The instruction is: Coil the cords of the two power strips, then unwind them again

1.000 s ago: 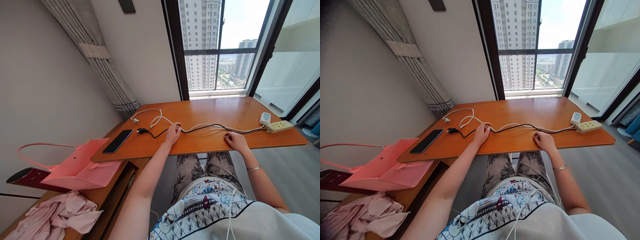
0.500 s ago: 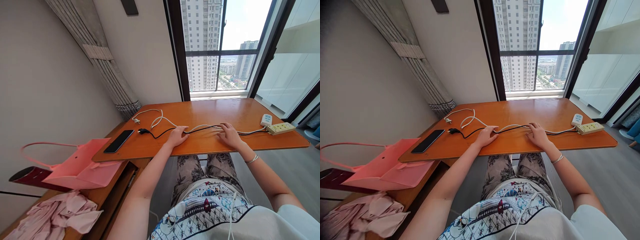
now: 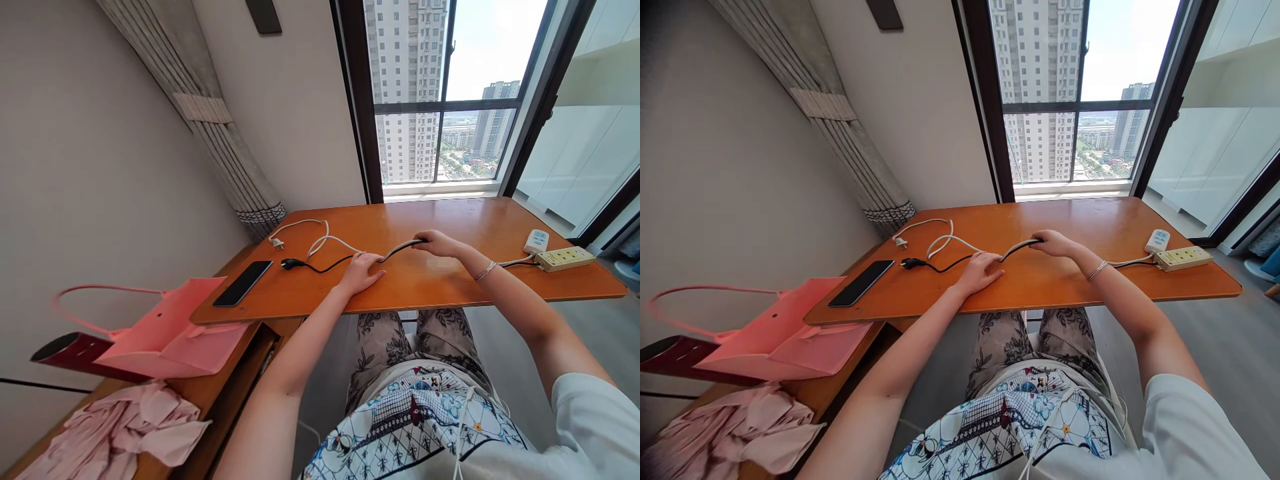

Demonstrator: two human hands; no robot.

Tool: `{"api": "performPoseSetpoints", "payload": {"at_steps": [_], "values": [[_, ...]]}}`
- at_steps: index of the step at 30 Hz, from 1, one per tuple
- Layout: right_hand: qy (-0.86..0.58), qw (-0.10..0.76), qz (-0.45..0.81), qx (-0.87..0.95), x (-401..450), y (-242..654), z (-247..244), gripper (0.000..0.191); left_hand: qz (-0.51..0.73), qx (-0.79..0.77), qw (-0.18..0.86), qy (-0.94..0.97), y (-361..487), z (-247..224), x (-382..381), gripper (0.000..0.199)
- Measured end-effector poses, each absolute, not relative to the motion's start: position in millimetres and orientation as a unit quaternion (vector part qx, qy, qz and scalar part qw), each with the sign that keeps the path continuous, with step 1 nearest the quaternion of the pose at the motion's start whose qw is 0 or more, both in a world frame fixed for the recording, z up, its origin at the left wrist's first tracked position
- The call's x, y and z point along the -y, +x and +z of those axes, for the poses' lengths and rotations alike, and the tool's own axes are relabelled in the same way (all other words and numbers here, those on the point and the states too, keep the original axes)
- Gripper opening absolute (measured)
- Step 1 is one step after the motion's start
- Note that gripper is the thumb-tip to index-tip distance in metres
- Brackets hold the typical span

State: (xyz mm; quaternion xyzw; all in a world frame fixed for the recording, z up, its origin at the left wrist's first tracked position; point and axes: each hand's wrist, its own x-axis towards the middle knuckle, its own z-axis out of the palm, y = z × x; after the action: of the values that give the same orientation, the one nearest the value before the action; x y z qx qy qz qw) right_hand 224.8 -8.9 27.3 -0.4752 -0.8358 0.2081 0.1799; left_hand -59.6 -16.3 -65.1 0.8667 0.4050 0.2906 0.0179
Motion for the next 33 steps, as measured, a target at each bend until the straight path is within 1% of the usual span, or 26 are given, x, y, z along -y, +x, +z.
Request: {"api": "performPoseSetpoints", "payload": {"at_steps": [3,6,8,12,14,16,18,20,22,25,28,33], "values": [[-0.444,0.303,0.312,0.783,10,225,69,0.021,0.325,-0.436,-0.009,0.839,-48,-50,8,0.037],[-0.421,0.421,0.341,0.727,11,223,116,0.020,0.357,-0.469,-0.031,0.807,-37,-19,-6,0.041],[-0.397,0.476,0.351,0.702,12,220,147,0.018,0.374,-0.500,-0.037,0.780,-34,6,-17,0.041],[-0.360,0.569,0.344,0.655,21,212,201,0.016,0.398,-0.506,0.017,0.765,-39,47,-36,0.033],[-0.366,0.607,0.351,0.612,26,208,224,0.014,0.419,-0.498,0.057,0.757,-45,56,-42,0.032],[-0.357,0.646,0.359,0.572,30,205,245,0.016,0.439,-0.499,0.126,0.736,-50,56,-45,0.032],[-0.331,0.673,0.365,0.552,32,202,262,0.017,0.463,-0.491,0.214,0.706,-50,51,-45,0.032],[-0.311,0.684,0.371,0.545,33,197,276,0.019,0.488,-0.448,0.304,0.685,-45,43,-41,0.034],[-0.300,0.691,0.382,0.536,35,191,286,0.020,0.507,-0.380,0.382,0.673,-34,34,-36,0.042],[-0.287,0.708,0.395,0.510,41,180,295,0.019,0.512,-0.302,0.461,0.659,-11,21,-25,0.056],[-0.282,0.722,0.401,0.488,46,175,303,0.018,0.509,-0.260,0.500,0.651,11,7,-13,0.064],[-0.276,0.745,0.391,0.465,47,182,314,0.017,0.451,-0.291,0.479,0.694,24,-16,5,0.055]]}}
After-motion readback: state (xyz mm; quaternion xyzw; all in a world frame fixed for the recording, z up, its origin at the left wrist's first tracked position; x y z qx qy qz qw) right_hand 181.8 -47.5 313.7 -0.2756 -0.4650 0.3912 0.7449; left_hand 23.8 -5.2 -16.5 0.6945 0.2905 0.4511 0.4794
